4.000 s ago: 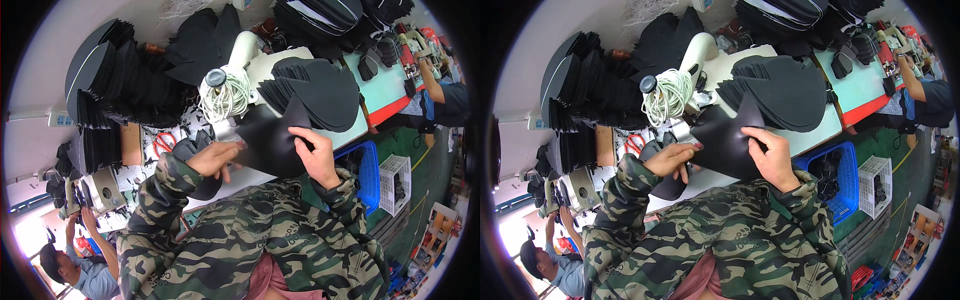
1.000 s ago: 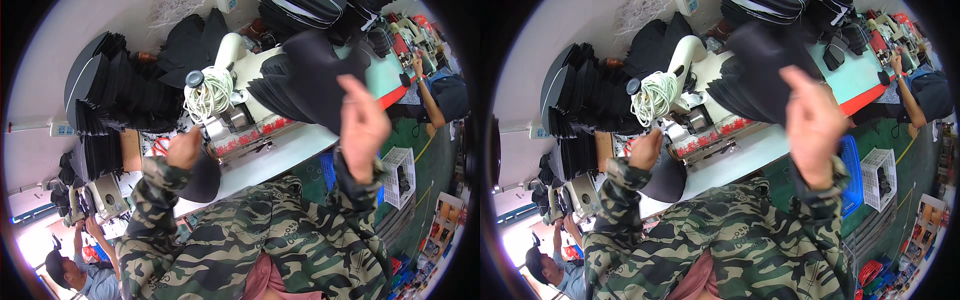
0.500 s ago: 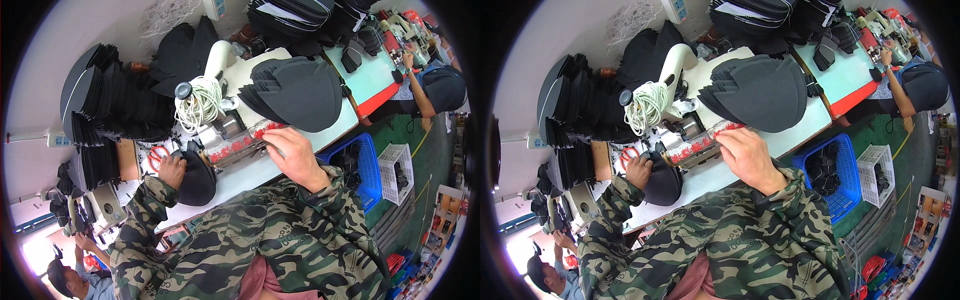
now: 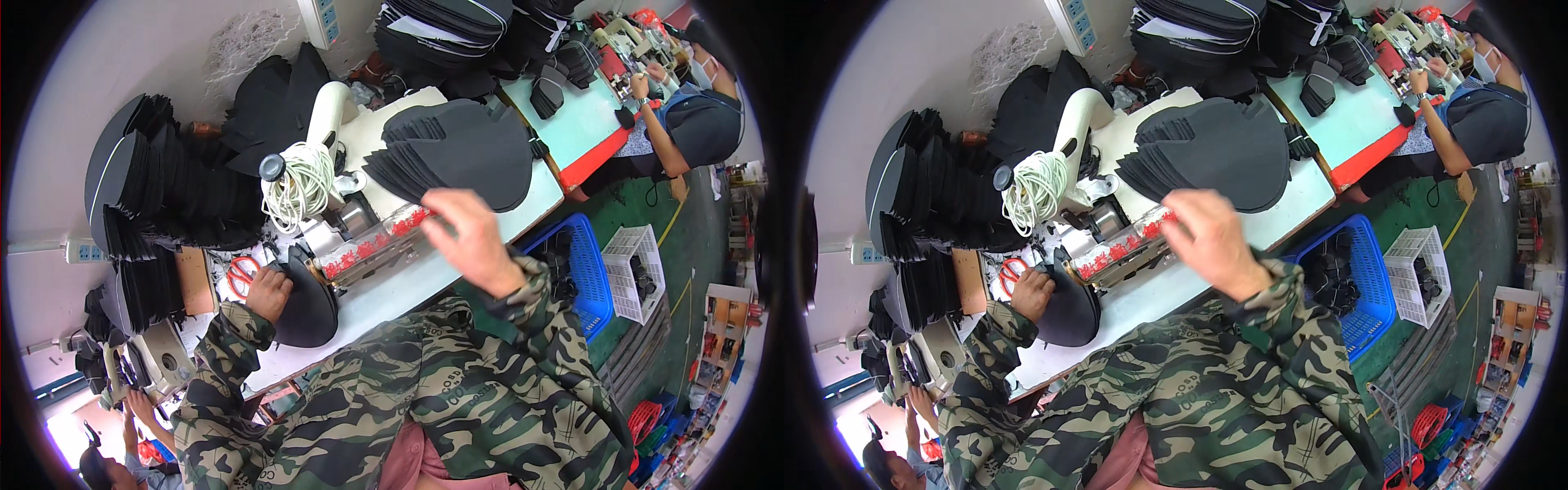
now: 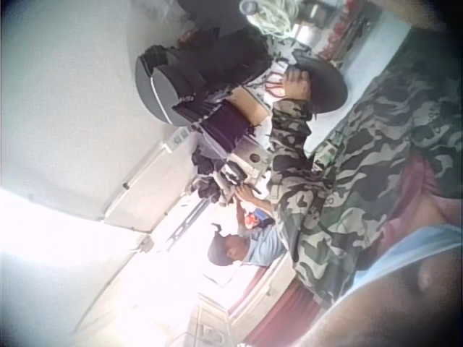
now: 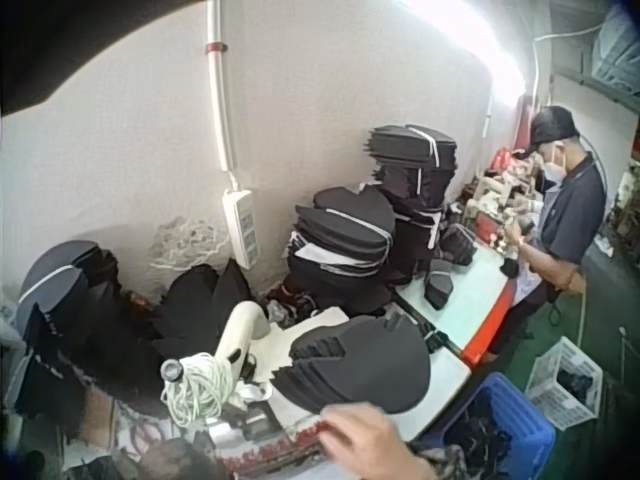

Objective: The person takes black shoe upper pieces one by one, feeds their edges through a skiving machine by hand to skive them, and stacks the processed pieces on the machine.

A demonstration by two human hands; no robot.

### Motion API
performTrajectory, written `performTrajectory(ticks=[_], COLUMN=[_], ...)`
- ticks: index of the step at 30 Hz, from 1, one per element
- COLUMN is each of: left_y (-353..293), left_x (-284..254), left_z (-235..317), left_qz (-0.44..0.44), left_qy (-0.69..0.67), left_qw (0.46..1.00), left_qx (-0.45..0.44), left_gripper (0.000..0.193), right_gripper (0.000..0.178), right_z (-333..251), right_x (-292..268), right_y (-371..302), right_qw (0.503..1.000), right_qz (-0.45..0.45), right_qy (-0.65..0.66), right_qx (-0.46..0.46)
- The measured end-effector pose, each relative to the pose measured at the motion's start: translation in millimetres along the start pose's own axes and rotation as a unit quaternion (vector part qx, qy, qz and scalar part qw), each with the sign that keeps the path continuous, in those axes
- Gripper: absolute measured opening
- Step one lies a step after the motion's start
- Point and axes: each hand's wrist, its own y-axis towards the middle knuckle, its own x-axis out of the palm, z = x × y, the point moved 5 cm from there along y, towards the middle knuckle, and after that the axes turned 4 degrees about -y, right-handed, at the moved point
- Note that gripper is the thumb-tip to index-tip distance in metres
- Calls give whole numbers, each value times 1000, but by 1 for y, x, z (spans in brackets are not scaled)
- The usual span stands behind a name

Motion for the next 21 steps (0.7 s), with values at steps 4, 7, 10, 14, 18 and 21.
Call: performTrajectory(ticks=[4, 7, 10, 14, 18, 21], left_y=[-7, 2, 40, 77, 82, 80], left_x=[-1, -3, -57, -106, -50, -44], left_z=[1, -3, 26, 66, 41, 21], left_qz=[58, -61, -232, -156, -214, -243], left_qy=[34, -104, -458, -504, -690, -681], left_qw=[997, 959, 843, 844, 660, 608], left_qx=[-43, -256, -159, -92, -208, -329], left_gripper=[8, 9, 18, 17, 27, 24], right_gripper=[29, 31, 33, 28, 25, 39], right_z=[-30, -21, -37, -49, -44, -56], right_x=[48, 65, 70, 91, 101, 128], right_y=[-25, -49, -52, -41, -39, -51], right_qw=[950, 936, 895, 797, 937, 877], right_qz=[-226, -278, -342, -464, -244, -274], right_qy=[202, 196, 276, 384, 220, 363], right_qx=[77, 89, -80, 49, 121, 156])
